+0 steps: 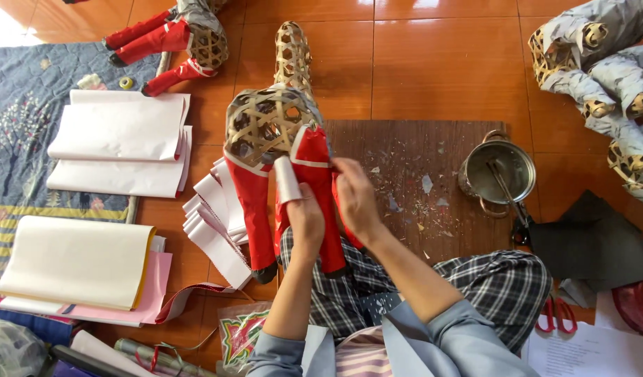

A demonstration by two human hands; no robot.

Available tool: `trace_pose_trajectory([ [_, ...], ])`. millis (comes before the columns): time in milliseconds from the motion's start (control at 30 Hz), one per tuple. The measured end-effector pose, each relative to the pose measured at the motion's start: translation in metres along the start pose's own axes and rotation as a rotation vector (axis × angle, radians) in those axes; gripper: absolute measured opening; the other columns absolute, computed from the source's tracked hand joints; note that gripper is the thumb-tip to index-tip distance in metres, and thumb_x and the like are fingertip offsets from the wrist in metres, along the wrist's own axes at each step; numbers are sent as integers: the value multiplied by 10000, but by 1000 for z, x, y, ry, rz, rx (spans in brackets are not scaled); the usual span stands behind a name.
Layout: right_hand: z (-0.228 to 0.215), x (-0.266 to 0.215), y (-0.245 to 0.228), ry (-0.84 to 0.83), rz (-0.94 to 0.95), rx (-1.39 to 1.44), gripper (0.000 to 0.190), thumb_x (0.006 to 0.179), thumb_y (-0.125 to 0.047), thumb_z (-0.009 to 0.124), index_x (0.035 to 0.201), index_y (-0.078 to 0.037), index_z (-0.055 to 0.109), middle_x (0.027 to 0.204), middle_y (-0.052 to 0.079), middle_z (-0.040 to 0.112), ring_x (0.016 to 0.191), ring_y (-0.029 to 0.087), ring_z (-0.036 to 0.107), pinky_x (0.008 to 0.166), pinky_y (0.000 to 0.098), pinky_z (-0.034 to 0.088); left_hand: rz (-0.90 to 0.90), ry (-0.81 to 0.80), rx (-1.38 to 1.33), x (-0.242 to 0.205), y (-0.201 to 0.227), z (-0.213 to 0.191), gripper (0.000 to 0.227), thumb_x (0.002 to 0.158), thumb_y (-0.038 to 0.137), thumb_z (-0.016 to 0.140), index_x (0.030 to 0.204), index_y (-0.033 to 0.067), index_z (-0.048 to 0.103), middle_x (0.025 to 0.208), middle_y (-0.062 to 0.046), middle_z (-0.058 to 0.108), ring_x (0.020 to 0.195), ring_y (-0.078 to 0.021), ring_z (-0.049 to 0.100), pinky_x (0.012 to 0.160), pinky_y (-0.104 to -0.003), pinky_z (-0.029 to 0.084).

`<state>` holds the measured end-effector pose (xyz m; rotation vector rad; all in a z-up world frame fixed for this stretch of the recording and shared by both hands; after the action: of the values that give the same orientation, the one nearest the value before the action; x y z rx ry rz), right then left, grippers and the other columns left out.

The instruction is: Applying paper strips and adhesive to a bamboo frame to create a giraffe-shaped craft.

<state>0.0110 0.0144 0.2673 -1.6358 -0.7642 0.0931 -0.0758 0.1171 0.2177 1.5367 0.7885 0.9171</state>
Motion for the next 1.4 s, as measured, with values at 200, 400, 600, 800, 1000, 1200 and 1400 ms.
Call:
trace_pose_trajectory([
  [200,16,-2,-22,-50,-125,-68,435,998,-255,561,1242,105,576,1275,239,564,1146,347,592,952,446,517,372,-215,448,9,39,2,549,950,162,614,1465,27,480,1581,-434,138,1413,-573,279,1099,-483,394],
  [400,14,14,-30,68,138,2,293,949,-276,694,1036,0,648,882,104,693,734,215,672,642,327,546,440,-281,512,-6,69,-11,560,1033,110,564,1580,168,458,1672,-366,97,1567,-574,175,1229,-518,366],
  [600,15,23,12,149,261,430,210,1058,-227,635,1007,-32,695,875,24,722,765,71,633,669,235,539,337,-407,365,-12,87,-16,508,1010,181,669,1500,223,541,1681,-354,31,1550,-500,223,1199,-488,367],
  [800,40,26,54,181,389,732,185,1021,-227,659,973,-49,666,871,-8,690,742,52,581,646,221,504,349,-380,344,-9,70,-11,513,940,179,734,1437,192,604,1684,-268,171,1558,-449,256,1254,-463,288],
  [1000,55,24,55,187,372,829,240,1086,-307,570,1010,-80,578,912,-29,641,817,31,550,712,209,509,334,-375,408,-10,60,-13,486,973,174,722,1445,182,605,1682,-284,172,1560,-460,237,1245,-484,282],
  [1200,72,33,83,189,489,861,201,1057,-259,594,1020,-62,580,938,7,645,838,64,564,740,230,510,348,-331,360,-7,55,-13,501,960,210,733,1445,188,607,1685,-270,200,1545,-451,292,1231,-478,319],
  [1400,61,38,55,198,431,721,221,1027,-207,630,1133,-54,510,1006,50,605,930,117,576,821,258,504,352,-329,320,-6,54,-19,508,965,255,736,1450,184,600,1676,-256,228,1524,-434,346,1212,-469,355],
])
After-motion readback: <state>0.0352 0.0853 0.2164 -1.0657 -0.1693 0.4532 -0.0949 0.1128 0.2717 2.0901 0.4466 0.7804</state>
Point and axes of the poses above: each hand's wrist, its own x-axis towards the middle knuckle, its own z-axis out of the palm, y = z × x, the point moved 2 cm from there along x, towards the middle knuckle
